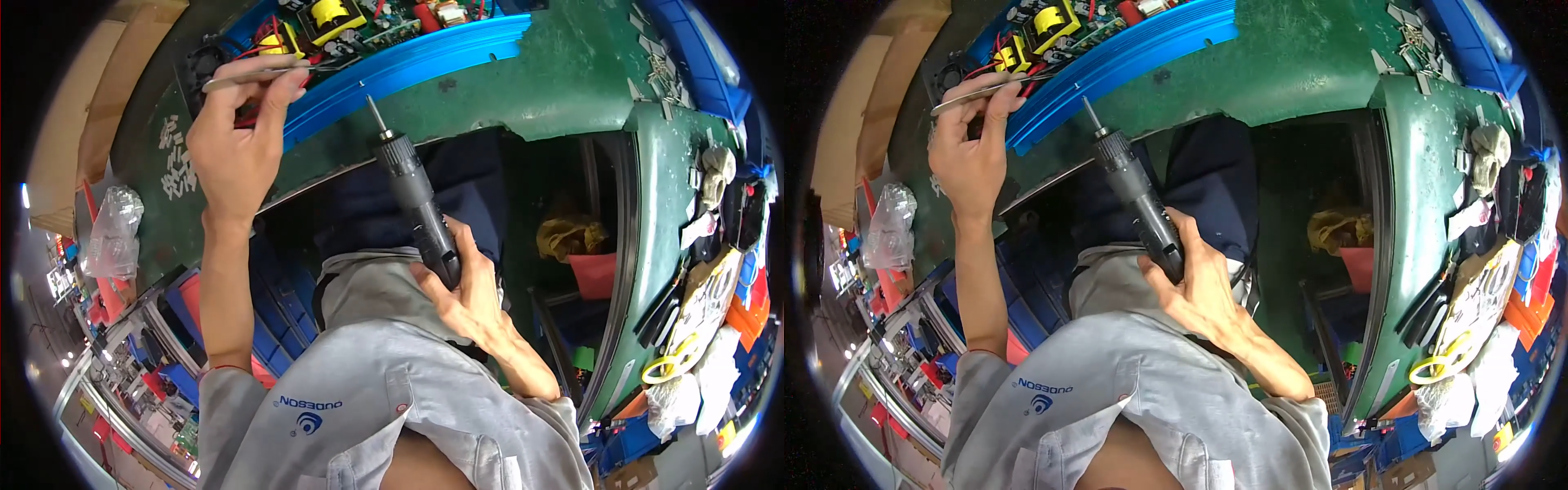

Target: Assemble the internal components and housing of an electronic device using an electric screwdriver on a production line.

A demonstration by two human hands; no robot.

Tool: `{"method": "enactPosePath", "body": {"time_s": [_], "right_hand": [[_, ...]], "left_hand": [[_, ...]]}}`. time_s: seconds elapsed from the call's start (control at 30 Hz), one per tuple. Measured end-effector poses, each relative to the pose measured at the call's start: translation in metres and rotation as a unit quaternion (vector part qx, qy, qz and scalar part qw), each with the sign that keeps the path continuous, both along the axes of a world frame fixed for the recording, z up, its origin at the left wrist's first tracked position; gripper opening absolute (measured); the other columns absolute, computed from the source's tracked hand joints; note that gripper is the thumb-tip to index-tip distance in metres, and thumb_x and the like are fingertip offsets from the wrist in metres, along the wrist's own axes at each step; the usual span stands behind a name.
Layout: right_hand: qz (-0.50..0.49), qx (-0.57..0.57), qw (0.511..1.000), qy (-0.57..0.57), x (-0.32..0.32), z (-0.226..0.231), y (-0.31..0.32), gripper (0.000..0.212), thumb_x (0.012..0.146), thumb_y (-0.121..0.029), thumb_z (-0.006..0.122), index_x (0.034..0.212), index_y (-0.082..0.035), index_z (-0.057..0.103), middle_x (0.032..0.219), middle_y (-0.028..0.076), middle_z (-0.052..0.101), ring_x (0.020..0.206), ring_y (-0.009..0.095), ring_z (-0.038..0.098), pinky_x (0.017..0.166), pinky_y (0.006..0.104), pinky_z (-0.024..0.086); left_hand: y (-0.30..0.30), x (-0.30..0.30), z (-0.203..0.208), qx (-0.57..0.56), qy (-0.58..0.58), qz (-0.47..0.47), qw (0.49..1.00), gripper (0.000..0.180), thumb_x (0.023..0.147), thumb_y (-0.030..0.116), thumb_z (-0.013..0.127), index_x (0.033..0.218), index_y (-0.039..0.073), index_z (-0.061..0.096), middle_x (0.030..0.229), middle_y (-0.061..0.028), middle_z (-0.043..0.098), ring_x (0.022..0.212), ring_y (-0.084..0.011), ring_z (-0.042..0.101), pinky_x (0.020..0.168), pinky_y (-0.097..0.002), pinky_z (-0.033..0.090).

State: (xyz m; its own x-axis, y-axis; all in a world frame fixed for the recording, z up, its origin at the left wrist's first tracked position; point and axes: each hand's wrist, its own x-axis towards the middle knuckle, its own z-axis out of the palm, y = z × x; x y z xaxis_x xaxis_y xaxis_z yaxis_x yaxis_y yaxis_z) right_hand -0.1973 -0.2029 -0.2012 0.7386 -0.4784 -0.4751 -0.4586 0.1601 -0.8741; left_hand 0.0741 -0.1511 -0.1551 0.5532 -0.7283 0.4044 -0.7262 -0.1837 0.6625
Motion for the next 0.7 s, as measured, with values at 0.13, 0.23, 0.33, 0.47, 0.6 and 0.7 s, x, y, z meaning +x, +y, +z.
{"method": "enactPosePath", "body": {"time_s": [0.13, 0.23, 0.33, 0.47, 0.6, 0.7], "right_hand": [[0.009, 0.018, 1.000, 0.009, 0.003, 0.003, -0.001, 0.059, 0.084, -0.017, 0.074, 0.135, -0.002, 0.047, 0.076, 0.006, 0.054, 0.068, 0.017, 0.052, 0.067, 0.0316, 0.046], [0.009, 0.012, 1.000, 0.010, 0.008, 0.001, -0.004, 0.059, 0.085, -0.017, 0.074, 0.135, -0.002, 0.048, 0.077, 0.007, 0.056, 0.070, 0.017, 0.053, 0.069, 0.0315, 0.047], [0.000, -0.006, 1.000, 0.003, 0.016, -0.001, -0.007, 0.059, 0.085, -0.016, 0.074, 0.136, -0.002, 0.048, 0.078, 0.007, 0.057, 0.071, 0.017, 0.054, 0.070, 0.0316, 0.047], [0.005, -0.044, 0.999, -0.002, 0.023, 0.003, -0.013, 0.052, 0.091, -0.025, 0.066, 0.135, -0.002, 0.049, 0.080, 0.008, 0.059, 0.070, 0.017, 0.053, 0.069, 0.0304, 0.046], [-0.018, 0.159, 0.983, -0.088, 0.008, -0.018, -0.017, 0.074, 0.106, -0.059, 0.021, 0.132, 0.001, 0.055, 0.082, 0.005, 0.063, 0.070, 0.012, 0.055, 0.065, 0.0278, 0.043], [-0.023, 0.331, 0.939, -0.089, 0.009, -0.014, -0.022, 0.085, 0.105, -0.064, 0.017, 0.133, 0.007, 0.055, 0.075, 0.009, 0.065, 0.065, 0.014, 0.057, 0.061, 0.0282, 0.044]], "left_hand": [[0.004, -0.001, 0.000, 0.001, 0.003, 0.013, 1.000, 0.018, 0.094, 0.002, 0.070, 0.109, -0.006, 0.066, 0.097, -0.0122, 0.073, 0.085, -0.0164, 0.073, 0.079, -0.0260, 0.057], [0.004, 0.002, -0.003, -0.012, -0.010, 0.009, 1.000, 0.018, 0.094, 0.002, 0.071, 0.109, -0.006, 0.066, 0.098, -0.0120, 0.073, 0.085, -0.0167, 0.073, 0.079, -0.0265, 0.057], [0.001, 0.004, -0.005, -0.006, -0.005, 0.012, 1.000, 0.018, 0.094, 0.003, 0.071, 0.109, -0.005, 0.066, 0.097, -0.0116, 0.073, 0.085, -0.0164, 0.073, 0.078, -0.0266, 0.057], [-0.001, 0.009, -0.005, -0.021, -0.011, 0.007, 1.000, 0.015, 0.092, 0.003, 0.073, 0.100, -0.004, 0.063, 0.100, -0.0118, 0.074, 0.081, -0.0157, 0.073, 0.071, -0.0252, 0.057], [0.001, 0.008, -0.002, -0.035, -0.021, -0.010, 0.999, 0.011, 0.091, 0.000, 0.072, 0.099, -0.002, 0.065, 0.099, -0.0098, 0.073, 0.082, -0.0152, 0.072, 0.071, -0.0257, 0.056], [0.000, 0.002, 0.002, -0.004, 0.022, 0.003, 1.000, 0.012, 0.089, 0.000, 0.074, 0.100, -0.001, 0.067, 0.098, -0.0112, 0.073, 0.081, -0.0167, 0.072, 0.070, -0.0268, 0.057]]}}
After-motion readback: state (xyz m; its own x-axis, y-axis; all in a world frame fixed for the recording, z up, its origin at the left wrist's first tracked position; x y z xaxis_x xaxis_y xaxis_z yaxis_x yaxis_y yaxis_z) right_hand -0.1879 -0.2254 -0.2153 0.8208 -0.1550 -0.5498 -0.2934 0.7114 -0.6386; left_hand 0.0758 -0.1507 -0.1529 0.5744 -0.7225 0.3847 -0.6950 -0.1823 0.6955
